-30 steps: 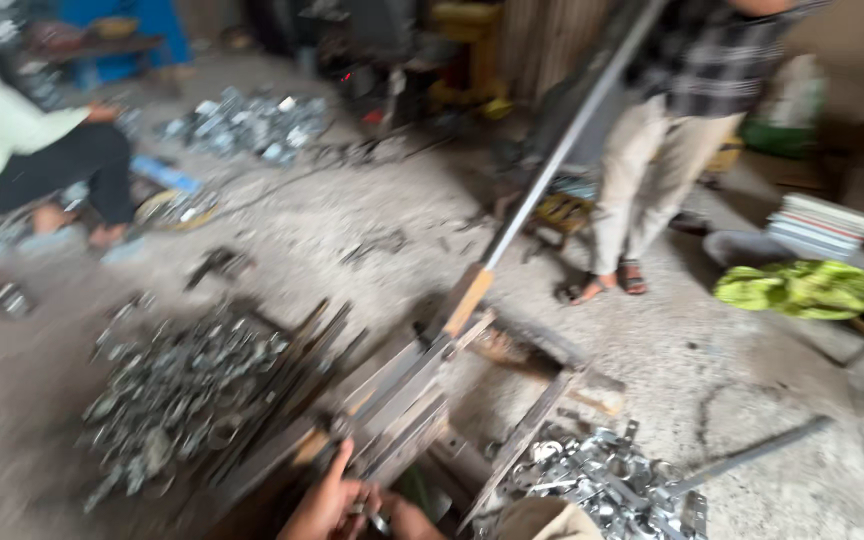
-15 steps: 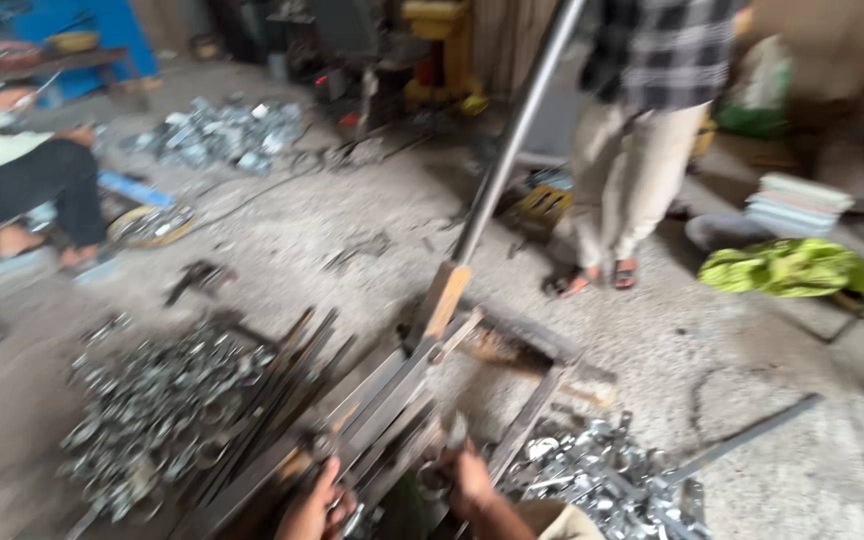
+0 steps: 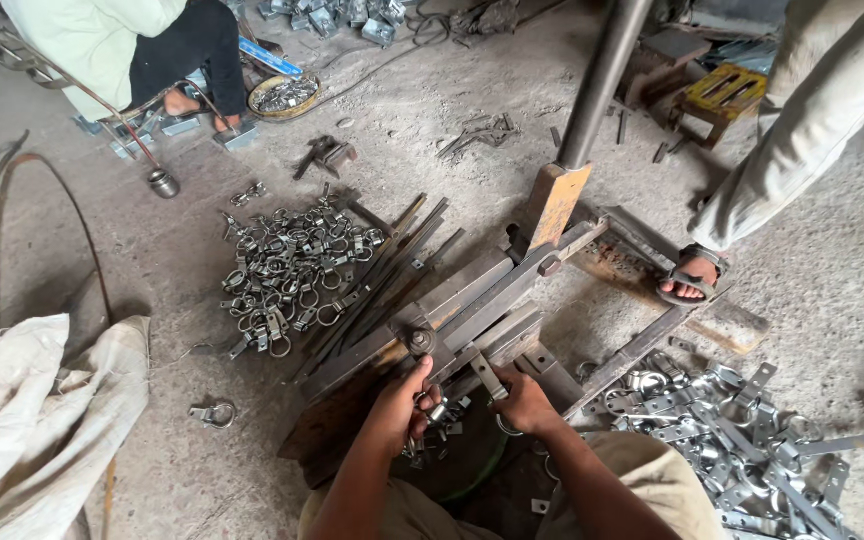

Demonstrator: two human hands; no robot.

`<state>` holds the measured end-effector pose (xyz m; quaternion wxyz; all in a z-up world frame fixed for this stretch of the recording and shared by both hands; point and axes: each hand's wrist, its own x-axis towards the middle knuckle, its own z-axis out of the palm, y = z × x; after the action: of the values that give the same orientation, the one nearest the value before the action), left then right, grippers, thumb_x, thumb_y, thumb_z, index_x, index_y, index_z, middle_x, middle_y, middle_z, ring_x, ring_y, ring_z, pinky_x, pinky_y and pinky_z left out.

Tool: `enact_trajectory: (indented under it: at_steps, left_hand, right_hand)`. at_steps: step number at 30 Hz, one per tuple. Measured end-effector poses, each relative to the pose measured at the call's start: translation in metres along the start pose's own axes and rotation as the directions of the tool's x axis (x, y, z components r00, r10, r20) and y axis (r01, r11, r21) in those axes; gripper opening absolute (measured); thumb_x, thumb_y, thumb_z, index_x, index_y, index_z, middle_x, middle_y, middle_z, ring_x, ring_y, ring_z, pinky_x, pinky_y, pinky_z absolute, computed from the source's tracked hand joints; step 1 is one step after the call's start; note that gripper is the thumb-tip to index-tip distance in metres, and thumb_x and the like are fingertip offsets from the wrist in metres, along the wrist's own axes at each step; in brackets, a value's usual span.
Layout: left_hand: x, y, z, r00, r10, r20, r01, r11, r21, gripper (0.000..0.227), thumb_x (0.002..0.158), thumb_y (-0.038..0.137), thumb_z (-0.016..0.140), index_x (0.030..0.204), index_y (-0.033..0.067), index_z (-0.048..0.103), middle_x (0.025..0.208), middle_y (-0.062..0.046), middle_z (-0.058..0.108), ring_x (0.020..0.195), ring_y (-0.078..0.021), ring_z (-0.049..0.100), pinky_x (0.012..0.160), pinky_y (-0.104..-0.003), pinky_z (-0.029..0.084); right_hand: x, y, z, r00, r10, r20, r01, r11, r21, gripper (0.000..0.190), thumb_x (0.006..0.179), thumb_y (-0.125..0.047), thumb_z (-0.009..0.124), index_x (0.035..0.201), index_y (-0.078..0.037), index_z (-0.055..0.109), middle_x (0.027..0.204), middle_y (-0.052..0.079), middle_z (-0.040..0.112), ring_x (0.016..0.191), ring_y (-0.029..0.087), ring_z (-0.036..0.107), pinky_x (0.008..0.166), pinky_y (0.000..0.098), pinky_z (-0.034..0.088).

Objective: The person operates a manual lever press to shape metal hardware components. They pick up metal pieces from a pile, place them into the press die, and pull the lever to stamp the metal. The finished pieces are then dropped into a green bucket or onto a pile on the floor.

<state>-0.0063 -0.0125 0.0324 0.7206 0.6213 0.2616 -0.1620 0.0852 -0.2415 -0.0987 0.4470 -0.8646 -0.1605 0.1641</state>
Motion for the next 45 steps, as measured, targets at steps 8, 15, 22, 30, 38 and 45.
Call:
enact_trajectory:
  at_steps: [8, 15, 22, 30, 38, 45]
  left_hand:
    - [0.005, -0.003, -0.001, 1.000, -0.006, 0.001, 0.007, 1.000, -0.015, 0.061, 0.088, 0.069, 0.059, 0.076, 0.0095, 0.060, 0.062, 0.004, 0.043, 0.040, -0.0118, 0.038, 0.043, -0.029, 0.028]
    - [0.000, 0.000, 0.001, 0.999, -0.037, -0.016, 0.037, 0.999, -0.013, 0.062, 0.087, 0.071, 0.061, 0.078, 0.0098, 0.061, 0.063, 0.004, 0.044, 0.042, -0.0112, 0.039, 0.044, -0.028, 0.030]
    - [-0.001, 0.000, 0.001, 1.000, -0.022, -0.006, 0.022, 1.000, -0.023, 0.063, 0.086, 0.072, 0.062, 0.079, 0.0094, 0.062, 0.063, 0.004, 0.044, 0.041, -0.0114, 0.038, 0.043, -0.028, 0.029]
    - [0.001, -0.002, 0.002, 1.000, 0.004, 0.003, -0.004, 0.999, -0.040, 0.059, 0.086, 0.070, 0.061, 0.084, 0.0111, 0.062, 0.064, 0.004, 0.047, 0.041, -0.0111, 0.037, 0.042, -0.028, 0.027]
    - [-0.001, -0.002, 0.000, 1.000, -0.026, -0.017, 0.025, 0.999, -0.031, 0.058, 0.086, 0.070, 0.061, 0.084, 0.0120, 0.064, 0.065, 0.004, 0.045, 0.041, -0.0108, 0.038, 0.042, -0.028, 0.027]
    - [0.001, -0.004, 0.002, 1.000, -0.028, -0.011, 0.028, 0.999, -0.035, 0.062, 0.086, 0.073, 0.060, 0.082, 0.0108, 0.064, 0.065, 0.004, 0.044, 0.043, -0.0108, 0.038, 0.044, -0.027, 0.029]
  right_hand:
    - [0.002, 0.004, 0.003, 0.994, -0.106, 0.039, 0.104, 0.993, 0.047, 0.080, 0.069, -0.007, 0.086, 0.142, -0.007, 0.054, 0.136, 0.016, 0.065, 0.122, 0.024, 0.064, 0.102, 0.0352, 0.049]
    - [0.002, -0.003, -0.002, 0.994, 0.106, -0.002, -0.106, 0.994, 0.026, 0.079, 0.075, -0.014, 0.084, 0.147, -0.013, 0.053, 0.136, 0.014, 0.067, 0.125, 0.024, 0.066, 0.105, 0.0341, 0.050]
    - [0.003, -0.018, 0.003, 0.992, 0.103, 0.072, -0.101, 0.994, -0.039, 0.082, 0.076, -0.016, 0.086, 0.149, -0.011, 0.047, 0.139, 0.013, 0.063, 0.127, 0.024, 0.062, 0.107, 0.0343, 0.049]
    - [0.004, -0.017, -0.006, 0.995, 0.079, 0.056, -0.082, 0.995, 0.059, 0.073, 0.079, -0.020, 0.082, 0.146, -0.014, 0.054, 0.130, 0.014, 0.069, 0.117, 0.024, 0.067, 0.102, 0.0357, 0.049]
    - [0.001, 0.038, -0.016, 0.932, 0.217, -0.289, -0.180, 0.972, 0.149, 0.045, 0.082, -0.029, 0.078, 0.122, -0.009, 0.075, 0.097, 0.011, 0.081, 0.082, 0.022, 0.078, 0.080, 0.0335, 0.059]
    - [-0.015, 0.003, -0.043, 0.949, 0.184, -0.255, -0.084, 0.930, 0.358, 0.051, 0.073, -0.024, 0.087, 0.120, -0.008, 0.076, 0.094, 0.013, 0.079, 0.077, 0.018, 0.067, 0.075, 0.0343, 0.054]
